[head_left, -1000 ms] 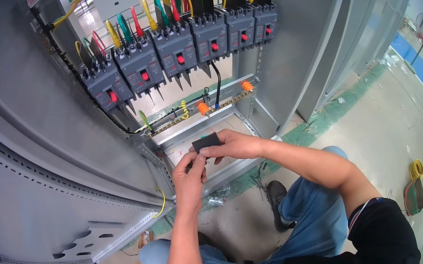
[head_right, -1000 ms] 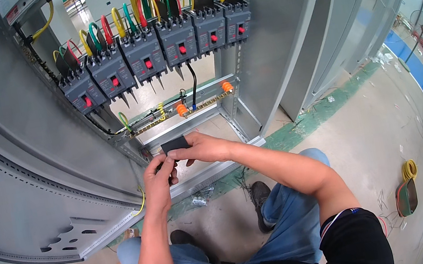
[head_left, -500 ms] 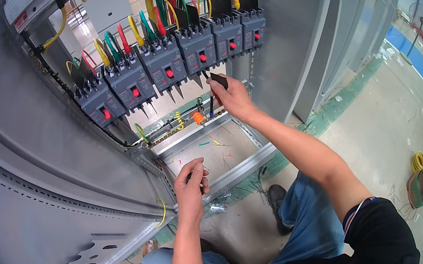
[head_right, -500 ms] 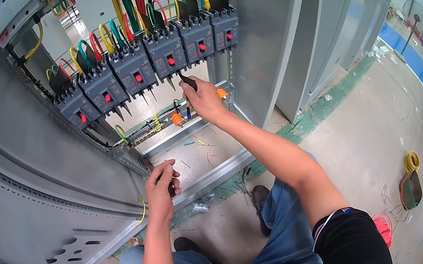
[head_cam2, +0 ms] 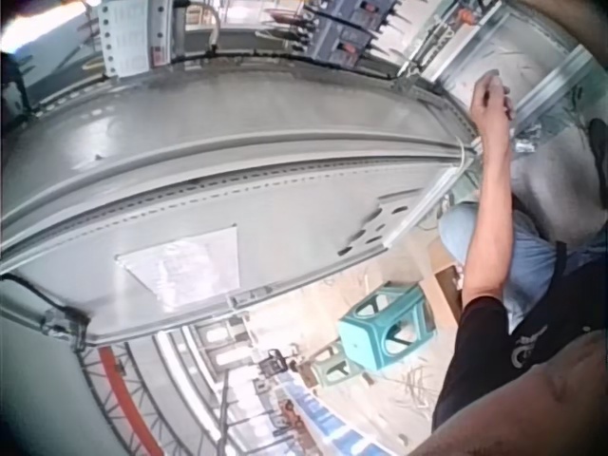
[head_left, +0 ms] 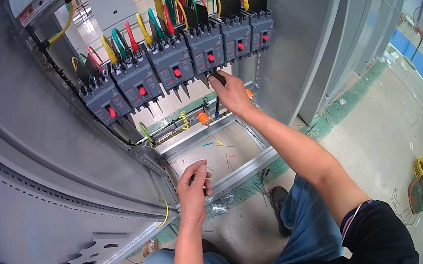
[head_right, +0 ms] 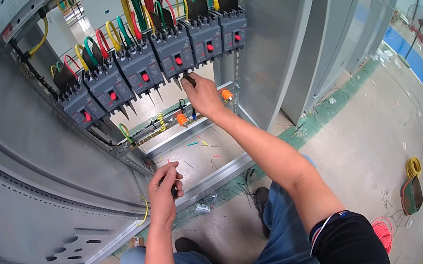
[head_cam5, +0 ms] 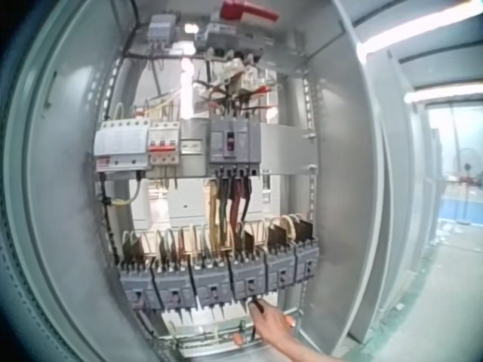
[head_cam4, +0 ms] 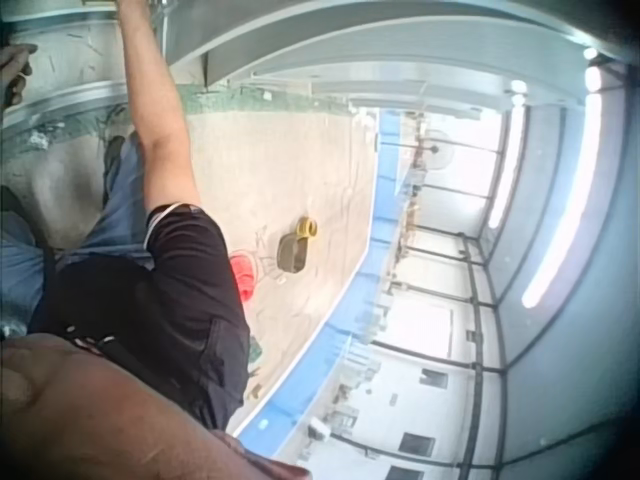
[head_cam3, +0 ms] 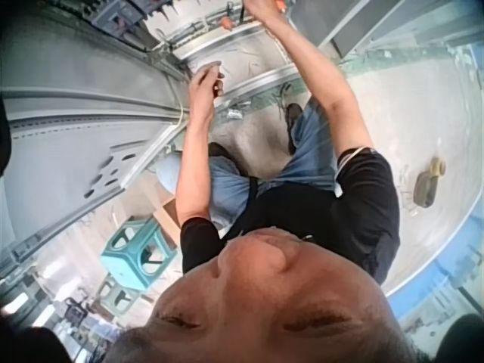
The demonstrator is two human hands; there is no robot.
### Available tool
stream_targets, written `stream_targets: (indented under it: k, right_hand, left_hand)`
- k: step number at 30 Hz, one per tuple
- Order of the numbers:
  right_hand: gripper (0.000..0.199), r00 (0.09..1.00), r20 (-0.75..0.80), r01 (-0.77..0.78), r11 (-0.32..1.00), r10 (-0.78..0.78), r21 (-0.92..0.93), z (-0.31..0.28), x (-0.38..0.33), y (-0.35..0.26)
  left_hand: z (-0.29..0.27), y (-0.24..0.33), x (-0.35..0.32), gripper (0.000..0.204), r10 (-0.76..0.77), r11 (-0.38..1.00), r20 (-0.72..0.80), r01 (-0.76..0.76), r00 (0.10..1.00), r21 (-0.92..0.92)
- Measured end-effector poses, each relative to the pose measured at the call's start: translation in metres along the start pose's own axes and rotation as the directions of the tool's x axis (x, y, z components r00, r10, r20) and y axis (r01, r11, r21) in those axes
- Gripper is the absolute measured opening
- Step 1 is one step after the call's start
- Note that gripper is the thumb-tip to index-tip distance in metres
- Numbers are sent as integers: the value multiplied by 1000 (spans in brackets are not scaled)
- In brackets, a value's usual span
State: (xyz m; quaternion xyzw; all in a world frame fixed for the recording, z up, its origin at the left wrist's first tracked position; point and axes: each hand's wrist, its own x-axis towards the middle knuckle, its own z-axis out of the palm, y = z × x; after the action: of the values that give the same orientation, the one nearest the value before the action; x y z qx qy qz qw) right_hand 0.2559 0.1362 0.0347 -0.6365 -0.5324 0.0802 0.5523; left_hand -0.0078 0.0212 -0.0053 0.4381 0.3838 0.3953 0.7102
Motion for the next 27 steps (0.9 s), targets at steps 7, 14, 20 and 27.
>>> stream_targets:
  k: [7, 14, 20, 27]
  right_hand:
    - [35, 995, -38, -95, 991, 92, -90, 15, 11, 9]
    - [30, 986, -89, -155, 975, 142, -161, 36, 39, 18]
    - [39, 957, 46, -284, 958, 285, -28, 35, 35, 29]
    - [56, 707, 707, 101, 989, 3, -105, -27, -73, -43]
  left_hand:
    - [-3, 1, 1, 26, -5, 1000, -6, 5, 1000, -23]
    - [-3, -2, 6, 31, -26, 1000, 0, 26, 1000, -14]
    - [-9, 8, 7, 67, -179, 937, -9, 168, 984, -307]
    - [-7, 13, 11, 85, -157, 790, 59, 161, 986, -591]
